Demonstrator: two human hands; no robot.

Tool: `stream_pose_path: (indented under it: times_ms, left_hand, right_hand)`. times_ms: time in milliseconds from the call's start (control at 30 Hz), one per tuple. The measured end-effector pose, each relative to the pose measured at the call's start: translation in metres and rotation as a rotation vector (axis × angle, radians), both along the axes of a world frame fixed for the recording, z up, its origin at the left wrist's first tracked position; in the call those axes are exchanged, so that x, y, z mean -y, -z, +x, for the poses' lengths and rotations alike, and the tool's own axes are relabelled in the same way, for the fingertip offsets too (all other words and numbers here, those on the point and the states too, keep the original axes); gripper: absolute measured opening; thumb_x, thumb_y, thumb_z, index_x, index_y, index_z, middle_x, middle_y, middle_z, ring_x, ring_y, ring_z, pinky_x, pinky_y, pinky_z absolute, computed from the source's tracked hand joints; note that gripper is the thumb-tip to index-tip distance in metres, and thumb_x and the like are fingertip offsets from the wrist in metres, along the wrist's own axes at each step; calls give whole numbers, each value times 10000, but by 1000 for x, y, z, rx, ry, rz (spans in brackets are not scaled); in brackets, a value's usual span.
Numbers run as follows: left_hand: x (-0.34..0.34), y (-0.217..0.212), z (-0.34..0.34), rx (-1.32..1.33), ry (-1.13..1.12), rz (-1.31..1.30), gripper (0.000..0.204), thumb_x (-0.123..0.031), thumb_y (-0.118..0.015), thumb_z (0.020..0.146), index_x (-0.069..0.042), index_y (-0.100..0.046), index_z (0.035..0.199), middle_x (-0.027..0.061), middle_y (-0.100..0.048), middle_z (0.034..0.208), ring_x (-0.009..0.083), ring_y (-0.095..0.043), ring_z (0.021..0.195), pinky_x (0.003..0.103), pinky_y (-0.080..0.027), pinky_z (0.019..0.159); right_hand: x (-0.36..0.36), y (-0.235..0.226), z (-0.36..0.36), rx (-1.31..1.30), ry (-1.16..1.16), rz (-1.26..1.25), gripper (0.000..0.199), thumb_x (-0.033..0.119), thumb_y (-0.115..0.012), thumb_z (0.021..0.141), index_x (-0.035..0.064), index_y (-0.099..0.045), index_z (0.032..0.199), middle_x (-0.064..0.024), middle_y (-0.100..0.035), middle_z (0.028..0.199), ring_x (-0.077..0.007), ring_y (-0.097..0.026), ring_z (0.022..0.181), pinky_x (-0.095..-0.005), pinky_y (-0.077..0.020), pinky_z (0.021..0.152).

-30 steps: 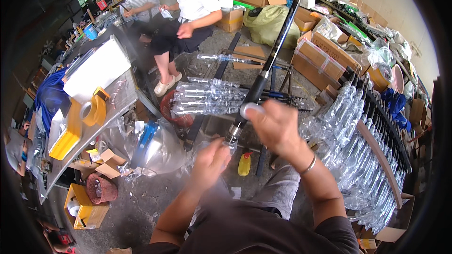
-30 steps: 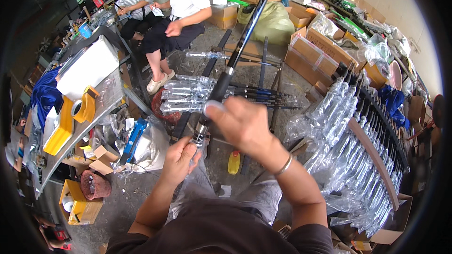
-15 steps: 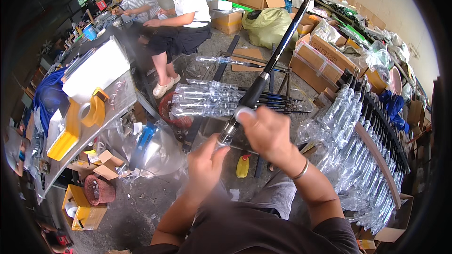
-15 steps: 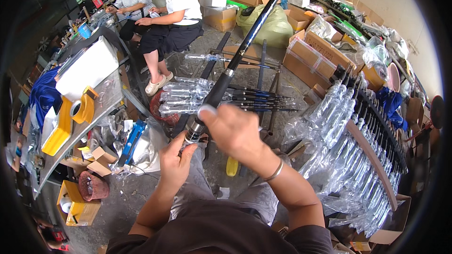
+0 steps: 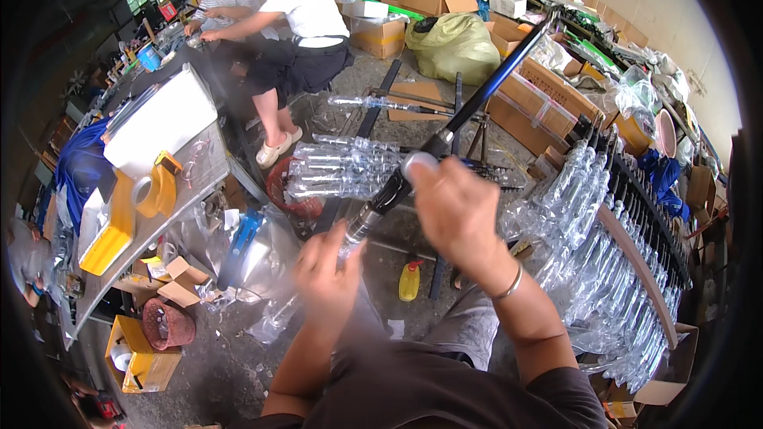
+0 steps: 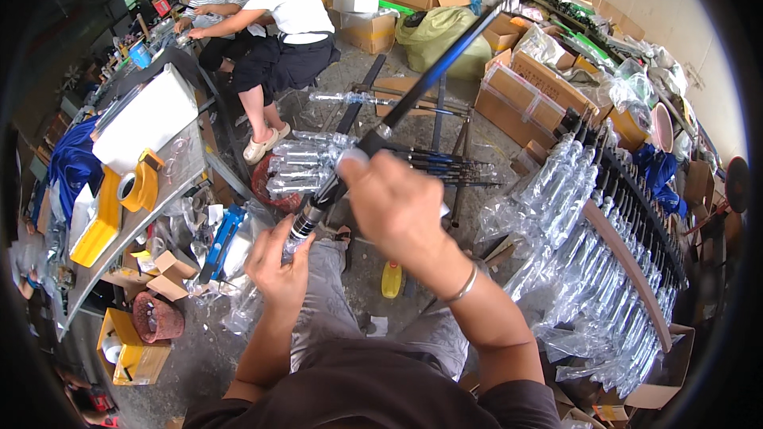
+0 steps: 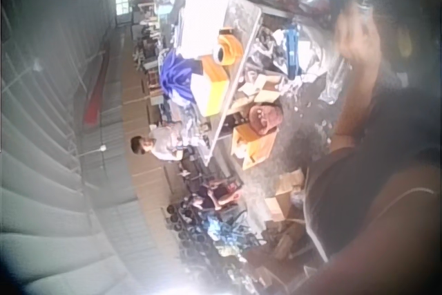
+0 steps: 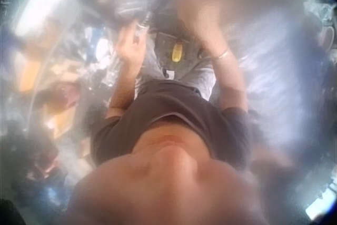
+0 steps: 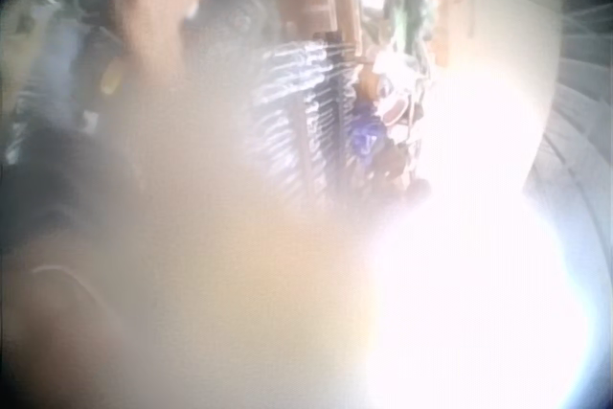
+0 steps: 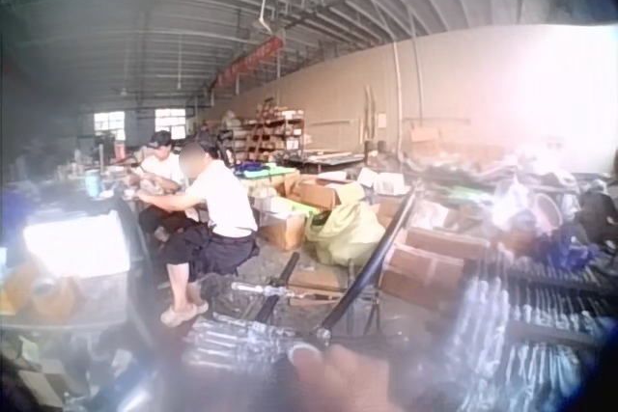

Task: The person wipes a fishing rod with a white cloth, focusing on the handle and reel area. They repeatedly pick up rods from a rack, wipe them, and place them back. The person also sprays liquid onto the cloth from a yellow bottle before wiping.

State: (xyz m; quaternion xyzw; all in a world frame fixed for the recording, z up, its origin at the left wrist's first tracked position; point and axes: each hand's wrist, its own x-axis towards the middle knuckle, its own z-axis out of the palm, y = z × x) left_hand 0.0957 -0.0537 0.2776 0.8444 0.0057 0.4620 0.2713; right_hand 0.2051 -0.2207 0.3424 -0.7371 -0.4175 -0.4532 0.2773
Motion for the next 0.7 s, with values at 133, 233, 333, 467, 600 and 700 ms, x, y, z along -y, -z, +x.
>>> stream_pose_path:
  times_ms: [133,233,333,467,600,700]
  left_hand:
    - [-2,2,-3,12,-39,44,395,-36,-828,674,0,-704,1047,129,-658,826,290,-637,682,358,-489,610]
    - [2,3,-3,-5,11,-49,375,-27,-818,695,13,-697,1049,123,-651,824,258,-630,683,342,-479,605]
    - [4,-2,0,-54,97,-170,344,-6,-798,728,33,-684,1050,119,-644,823,212,-621,692,318,-470,610]
    - [11,-10,-10,-156,233,-313,312,-2,-755,793,39,-657,1087,140,-661,868,192,-638,721,308,-495,630]
    - [13,1,-6,-153,357,-407,279,0,-719,834,45,-643,1099,152,-685,888,166,-638,734,299,-504,654]
    - [13,0,-11,-269,354,-434,280,-7,-713,844,52,-635,1106,158,-691,887,163,-632,728,293,-497,664]
  right_hand:
    - [5,-5,7,-36,6,38,243,-14,-655,740,50,-642,974,-37,-451,639,-168,-519,478,-310,-395,394]
    - [1,-5,7,17,25,70,241,-22,-660,729,43,-643,961,-32,-438,630,-163,-509,478,-306,-407,405]
    - [-6,16,-11,37,-79,-66,249,15,-672,699,61,-665,944,-13,-418,628,-147,-511,490,-302,-400,396]
    - [15,-22,12,-1,-29,92,280,-51,-691,723,47,-658,983,-33,-414,633,-167,-455,468,-329,-365,379]
    - [4,15,-11,12,-131,-43,257,6,-687,728,84,-662,972,-24,-410,635,-159,-472,468,-314,-374,381]
    - [14,-2,12,86,-54,-37,272,-10,-683,716,80,-661,972,-23,-412,635,-168,-471,463,-319,-378,384]
